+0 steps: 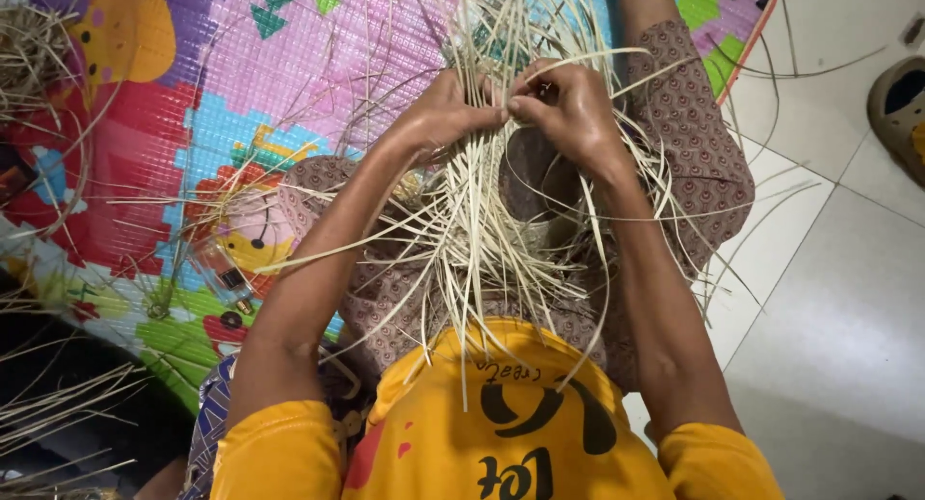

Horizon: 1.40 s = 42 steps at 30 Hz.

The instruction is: Weaving dried plant fibers into a structured form by hand while sitting on the floor.

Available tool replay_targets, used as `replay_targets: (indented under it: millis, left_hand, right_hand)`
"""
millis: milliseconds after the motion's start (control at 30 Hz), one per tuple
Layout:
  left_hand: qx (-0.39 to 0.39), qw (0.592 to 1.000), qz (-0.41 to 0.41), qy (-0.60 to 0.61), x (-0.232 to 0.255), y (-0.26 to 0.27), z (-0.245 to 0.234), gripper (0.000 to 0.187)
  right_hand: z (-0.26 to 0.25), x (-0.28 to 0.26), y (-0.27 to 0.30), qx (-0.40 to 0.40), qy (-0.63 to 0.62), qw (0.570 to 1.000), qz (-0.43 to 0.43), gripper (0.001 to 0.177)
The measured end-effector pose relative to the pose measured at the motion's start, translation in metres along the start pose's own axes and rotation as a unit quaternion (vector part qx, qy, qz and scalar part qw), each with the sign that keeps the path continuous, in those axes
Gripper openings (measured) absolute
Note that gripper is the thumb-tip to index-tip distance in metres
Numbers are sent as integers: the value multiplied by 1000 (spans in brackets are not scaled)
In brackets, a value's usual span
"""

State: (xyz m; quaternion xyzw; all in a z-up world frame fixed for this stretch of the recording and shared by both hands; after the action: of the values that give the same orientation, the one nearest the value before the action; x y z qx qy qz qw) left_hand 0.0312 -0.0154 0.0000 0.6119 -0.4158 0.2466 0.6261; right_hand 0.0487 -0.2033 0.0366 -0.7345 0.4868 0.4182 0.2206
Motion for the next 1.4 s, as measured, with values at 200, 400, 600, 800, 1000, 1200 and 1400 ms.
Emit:
replay_targets:
  millis: [200, 400, 600, 800, 1000, 1200, 1400]
  left_hand:
    - [-12, 1000, -3, 18, 7, 3, 1, 77]
    - [-22, 998, 60, 23, 8, 0, 4, 60]
    - [-15, 1000, -15, -15, 10, 5, 5, 121]
    - [-38, 997, -15, -61, 20, 20, 8, 95]
    - [-44, 999, 7, -13, 15, 16, 7, 85]
    - [-39, 999, 9, -24, 14, 12, 6, 97]
    - [-36, 997, 53, 49, 8, 1, 14, 7]
  right_hand:
    - [17, 35, -13, 108, 15, 992, -62, 10]
    - [8, 20, -6, 151, 59, 975, -152, 6]
    - [-14, -14, 50, -27, 136, 978, -156, 6]
    - [-8, 2, 40, -6, 190, 982, 8, 17]
    - [0, 13, 7, 80, 294, 951, -57, 7]
    - [8, 11, -10, 35, 263, 963, -40, 5]
    - [0, -14, -14, 12, 94, 995, 23, 10]
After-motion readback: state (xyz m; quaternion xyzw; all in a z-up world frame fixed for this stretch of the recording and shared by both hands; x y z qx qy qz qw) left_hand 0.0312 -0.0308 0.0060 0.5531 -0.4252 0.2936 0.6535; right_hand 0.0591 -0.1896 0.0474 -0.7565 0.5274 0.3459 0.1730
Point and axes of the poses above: each hand's wrist, its own y-axis away from the middle knuckle, its own z-axis out of the palm, x = y × z, the point moved 2 cm from there along -y, towards the middle knuckle, and after that the axes turned 10 degrees about y, right-handed, at the moved point
